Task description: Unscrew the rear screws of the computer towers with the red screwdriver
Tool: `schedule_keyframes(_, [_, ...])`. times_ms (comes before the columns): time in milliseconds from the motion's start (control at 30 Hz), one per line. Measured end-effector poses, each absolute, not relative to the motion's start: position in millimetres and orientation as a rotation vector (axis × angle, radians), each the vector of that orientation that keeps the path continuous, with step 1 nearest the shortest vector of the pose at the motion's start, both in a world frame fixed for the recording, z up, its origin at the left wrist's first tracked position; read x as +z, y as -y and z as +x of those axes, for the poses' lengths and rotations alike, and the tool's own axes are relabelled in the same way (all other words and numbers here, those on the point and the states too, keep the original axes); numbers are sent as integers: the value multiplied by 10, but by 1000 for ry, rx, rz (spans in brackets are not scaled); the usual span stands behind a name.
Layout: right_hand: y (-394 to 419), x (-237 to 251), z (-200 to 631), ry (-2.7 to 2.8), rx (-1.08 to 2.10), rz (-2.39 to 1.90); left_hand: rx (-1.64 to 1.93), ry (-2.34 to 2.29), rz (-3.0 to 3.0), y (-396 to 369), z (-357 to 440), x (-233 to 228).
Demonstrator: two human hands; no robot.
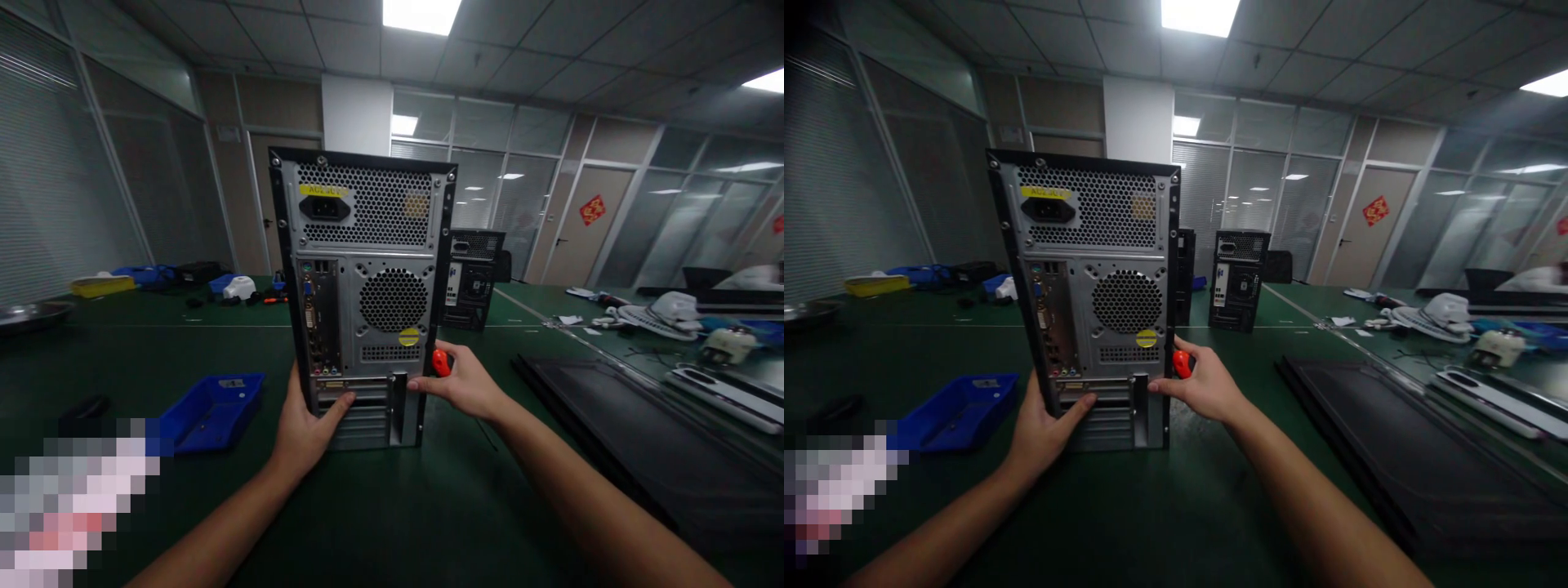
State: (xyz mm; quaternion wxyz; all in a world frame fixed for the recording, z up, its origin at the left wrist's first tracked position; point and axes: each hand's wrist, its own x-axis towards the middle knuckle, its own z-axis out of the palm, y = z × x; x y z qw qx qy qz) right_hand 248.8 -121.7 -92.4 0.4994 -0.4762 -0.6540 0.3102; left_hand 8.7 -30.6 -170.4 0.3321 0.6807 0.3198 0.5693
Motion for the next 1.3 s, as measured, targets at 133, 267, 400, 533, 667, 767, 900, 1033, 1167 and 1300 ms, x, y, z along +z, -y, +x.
schedule_keyframes(133, [1200,-1016,2440,1466,663,-1223,1520,-879,1802,287,100,-1707])
schedule_keyframes(267, [1211,-1072,2378,1388,616,-1262,1506,-915,1792,268,92,-1717])
schedule_keyframes(400, [1267,-1067,2340,1366,552,-1275,1509,-830,1780,234,24,-1603])
schedule_keyframes(533, [1294,-1058,2305,1319,416,-1295,1550,-644,1724,154,-28,-1270])
schedule_keyframes(667, [1271,-1001,2222,1237,194,-1280,1536,-519,1790,69,19,-1009])
schedule_keyframes(767, [1268,-951,2176,1239,123,-1293,1494,-562,1869,46,-7,-1030])
schedule_keyframes(900, [1322,-980,2220,1299,-32,-1469,1386,-656,2085,117,-349,-1198])
schedule_keyframes(1033, [1370,-1092,2292,1380,-171,-1509,900,-981,2530,243,-766,-1356])
schedule_keyframes(1167, [1374,-1181,2285,1445,-335,-1485,229,-1021,2927,349,-778,-1528])
schedule_keyframes(1300, [1380,-1234,2274,1485,-384,-1497,-136,-1037,3085,404,-576,-1672])
